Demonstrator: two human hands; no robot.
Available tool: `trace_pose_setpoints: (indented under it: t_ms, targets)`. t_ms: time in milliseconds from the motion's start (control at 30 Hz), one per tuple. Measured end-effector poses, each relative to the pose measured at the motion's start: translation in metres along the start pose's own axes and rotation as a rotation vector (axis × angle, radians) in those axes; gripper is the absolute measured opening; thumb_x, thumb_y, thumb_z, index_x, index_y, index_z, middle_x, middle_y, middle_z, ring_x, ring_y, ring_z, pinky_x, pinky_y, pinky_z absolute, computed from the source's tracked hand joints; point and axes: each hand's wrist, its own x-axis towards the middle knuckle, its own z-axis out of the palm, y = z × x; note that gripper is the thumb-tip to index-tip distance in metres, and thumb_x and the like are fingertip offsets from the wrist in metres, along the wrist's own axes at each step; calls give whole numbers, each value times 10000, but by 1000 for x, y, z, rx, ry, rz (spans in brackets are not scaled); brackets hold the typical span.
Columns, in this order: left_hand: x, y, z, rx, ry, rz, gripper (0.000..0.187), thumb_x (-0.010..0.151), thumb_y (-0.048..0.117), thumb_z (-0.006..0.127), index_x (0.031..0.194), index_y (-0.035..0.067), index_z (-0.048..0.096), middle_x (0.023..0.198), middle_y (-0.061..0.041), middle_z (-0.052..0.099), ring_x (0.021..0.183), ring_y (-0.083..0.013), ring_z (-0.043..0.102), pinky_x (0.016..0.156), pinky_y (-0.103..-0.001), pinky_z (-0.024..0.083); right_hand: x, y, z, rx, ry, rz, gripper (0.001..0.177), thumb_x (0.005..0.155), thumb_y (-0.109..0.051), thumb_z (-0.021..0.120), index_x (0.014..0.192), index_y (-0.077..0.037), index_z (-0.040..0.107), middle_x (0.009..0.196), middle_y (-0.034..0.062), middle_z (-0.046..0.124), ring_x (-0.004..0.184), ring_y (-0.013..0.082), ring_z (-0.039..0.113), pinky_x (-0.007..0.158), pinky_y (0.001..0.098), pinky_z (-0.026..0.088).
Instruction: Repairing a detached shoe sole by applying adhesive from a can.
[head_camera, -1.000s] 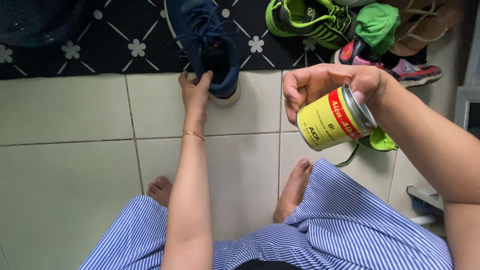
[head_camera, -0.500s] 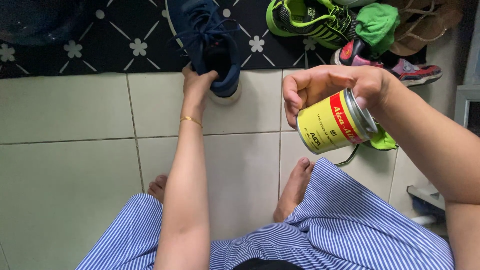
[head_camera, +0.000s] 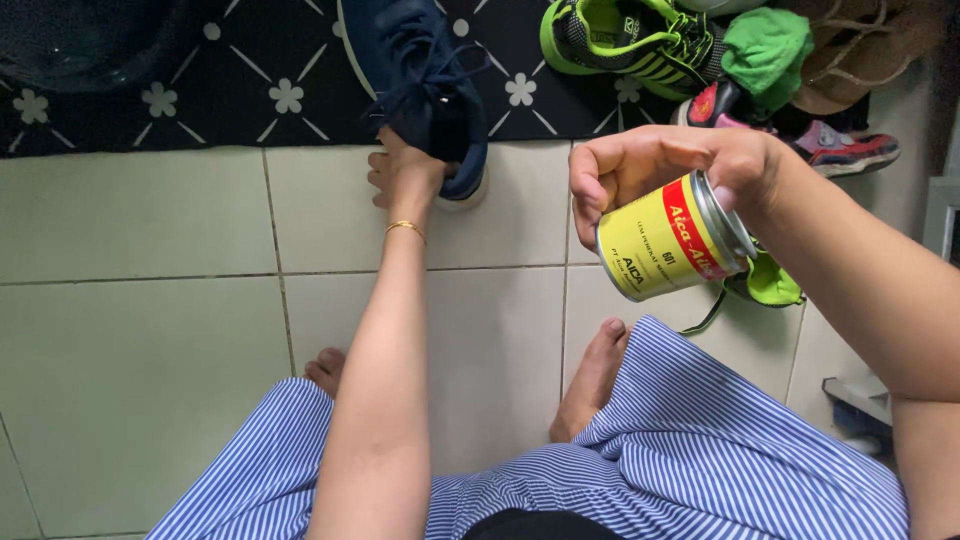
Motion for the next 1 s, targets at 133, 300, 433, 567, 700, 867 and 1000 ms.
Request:
trace_pose_setpoints:
  t_ms: [133,300,433,567,700,867,1000]
  targets:
    - [11,-1,13,121,72,-7,1225,669,316,932,1599,244,137,1527,-188,331,1429,-392,327,1126,-587,326,3,-2,-5,16,10,-9,747,531,-261,837,1139,45,529,1139,271,624,1028,337,642,844,438,577]
    - [34,-9,33,291,240,48,1250,709,311,882,1609,238,17,1608,-214,154,1471,-436,188,1133,-660,245,6,-3,-19,79,5,-30,744,536,-240,837,1149,42,524,1160,266,629,1035,328,642,834,438,583]
    - [23,0,23,301,222,25,1292,696,356,895,1609,253,-13,1639,-221,85,1514,-465,92,1163,-689,190,12,-5,-28,119,3,-41,747,542,-238,843,1156,41,521,1169,262,628,1035,328,645,835,439,585]
    - [18,3,20,274,241,44,1365,652,445,921,1597,245,-43,1648,-227,15,1531,-482,45,1169,-711,167,23,-8,-44,126,6,-56,753,560,-261,856,1163,36,517,1177,260,629,1019,333,656,838,438,587]
    - [20,-3,31,219,339,70,1375,625,412,938,1587,273,-34,1657,-232,-28,1528,-497,36,1148,-728,163,38,-15,-60,126,76,-61,766,580,-308,887,1173,9,520,1159,246,643,988,327,672,812,417,581]
    - [12,10,12,128,283,51,1362,610,327,945,1594,326,2,1675,-188,5,1536,-458,47,1171,-722,147,66,19,-123,-177,302,-36,632,691,-219,841,1212,-39,532,1117,125,637,1007,206,648,866,327,536]
    - [24,0,24,118,268,104,1264,622,290,927,1568,293,88,1644,-202,36,1516,-461,44,1135,-727,162,78,64,-152,-461,593,-53,526,792,-64,802,1227,-62,507,1061,34,613,999,122,613,897,265,512]
